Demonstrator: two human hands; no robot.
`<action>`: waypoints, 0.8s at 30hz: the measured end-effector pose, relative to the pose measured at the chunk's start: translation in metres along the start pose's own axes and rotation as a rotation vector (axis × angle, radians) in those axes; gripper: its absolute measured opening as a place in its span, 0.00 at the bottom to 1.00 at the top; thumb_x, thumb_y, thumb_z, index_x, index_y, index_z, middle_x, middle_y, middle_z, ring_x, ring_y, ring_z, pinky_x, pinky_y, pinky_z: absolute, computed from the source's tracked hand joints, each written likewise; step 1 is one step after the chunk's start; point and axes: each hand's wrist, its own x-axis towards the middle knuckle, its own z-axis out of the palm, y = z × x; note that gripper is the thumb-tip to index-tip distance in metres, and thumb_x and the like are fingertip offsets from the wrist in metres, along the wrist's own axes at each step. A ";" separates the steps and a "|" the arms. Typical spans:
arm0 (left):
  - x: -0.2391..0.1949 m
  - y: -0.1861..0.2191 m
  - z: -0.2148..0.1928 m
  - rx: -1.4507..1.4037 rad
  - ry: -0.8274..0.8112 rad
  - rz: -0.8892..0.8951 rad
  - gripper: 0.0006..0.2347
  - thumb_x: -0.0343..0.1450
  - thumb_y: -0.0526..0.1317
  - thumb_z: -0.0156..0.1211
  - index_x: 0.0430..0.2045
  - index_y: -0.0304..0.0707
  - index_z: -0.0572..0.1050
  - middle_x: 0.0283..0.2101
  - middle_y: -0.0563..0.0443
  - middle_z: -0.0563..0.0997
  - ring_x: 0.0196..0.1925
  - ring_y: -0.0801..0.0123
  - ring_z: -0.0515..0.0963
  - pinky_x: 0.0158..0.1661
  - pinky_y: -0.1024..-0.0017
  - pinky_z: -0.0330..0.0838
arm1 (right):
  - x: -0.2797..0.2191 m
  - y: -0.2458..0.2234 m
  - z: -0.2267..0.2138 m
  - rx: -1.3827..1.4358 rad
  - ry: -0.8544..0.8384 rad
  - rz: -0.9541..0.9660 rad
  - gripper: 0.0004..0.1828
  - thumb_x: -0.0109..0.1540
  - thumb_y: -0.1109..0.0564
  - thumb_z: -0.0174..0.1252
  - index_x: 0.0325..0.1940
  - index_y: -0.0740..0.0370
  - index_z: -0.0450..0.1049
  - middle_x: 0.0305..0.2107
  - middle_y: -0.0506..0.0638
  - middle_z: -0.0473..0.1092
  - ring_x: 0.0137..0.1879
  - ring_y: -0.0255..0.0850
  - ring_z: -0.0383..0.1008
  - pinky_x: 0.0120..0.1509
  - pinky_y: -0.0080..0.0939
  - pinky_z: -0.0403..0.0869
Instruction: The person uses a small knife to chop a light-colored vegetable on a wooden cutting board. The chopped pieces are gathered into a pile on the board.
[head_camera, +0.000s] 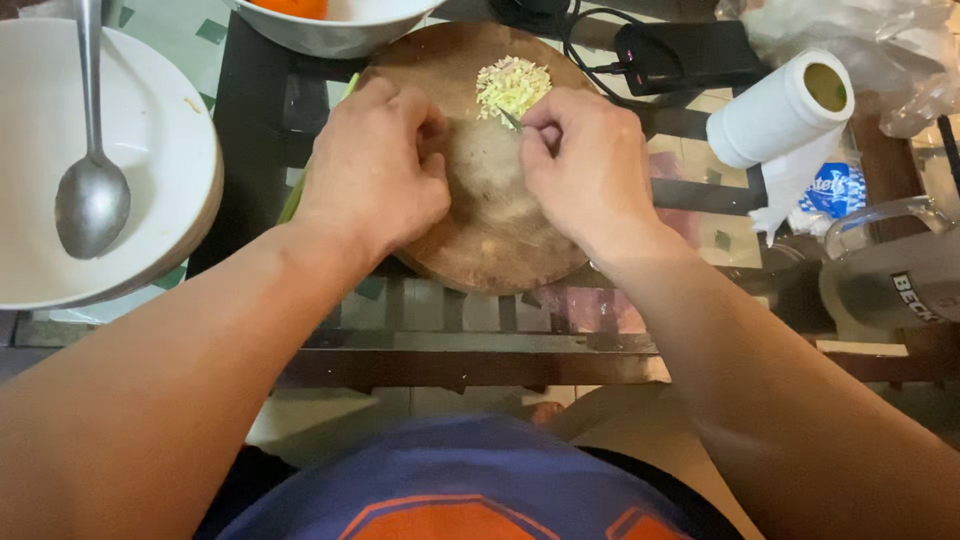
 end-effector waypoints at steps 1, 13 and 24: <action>-0.001 0.000 0.000 -0.002 0.000 0.000 0.10 0.61 0.38 0.59 0.34 0.42 0.78 0.38 0.44 0.75 0.43 0.45 0.75 0.35 0.50 0.71 | -0.001 -0.005 -0.001 -0.002 0.000 0.000 0.08 0.56 0.60 0.54 0.33 0.51 0.77 0.27 0.43 0.73 0.33 0.42 0.72 0.40 0.44 0.68; 0.002 0.003 -0.002 -0.004 -0.101 -0.094 0.10 0.63 0.38 0.56 0.36 0.47 0.79 0.44 0.48 0.75 0.48 0.49 0.74 0.37 0.49 0.72 | 0.000 -0.018 0.000 -0.057 -0.068 0.115 0.07 0.58 0.59 0.55 0.31 0.48 0.76 0.30 0.45 0.73 0.36 0.44 0.72 0.37 0.49 0.69; 0.006 -0.004 0.002 0.018 -0.080 -0.021 0.09 0.63 0.38 0.60 0.35 0.47 0.80 0.42 0.43 0.75 0.46 0.45 0.74 0.37 0.49 0.71 | -0.007 -0.002 -0.004 0.059 0.079 -0.090 0.06 0.59 0.62 0.55 0.34 0.56 0.78 0.27 0.46 0.71 0.32 0.39 0.70 0.40 0.41 0.68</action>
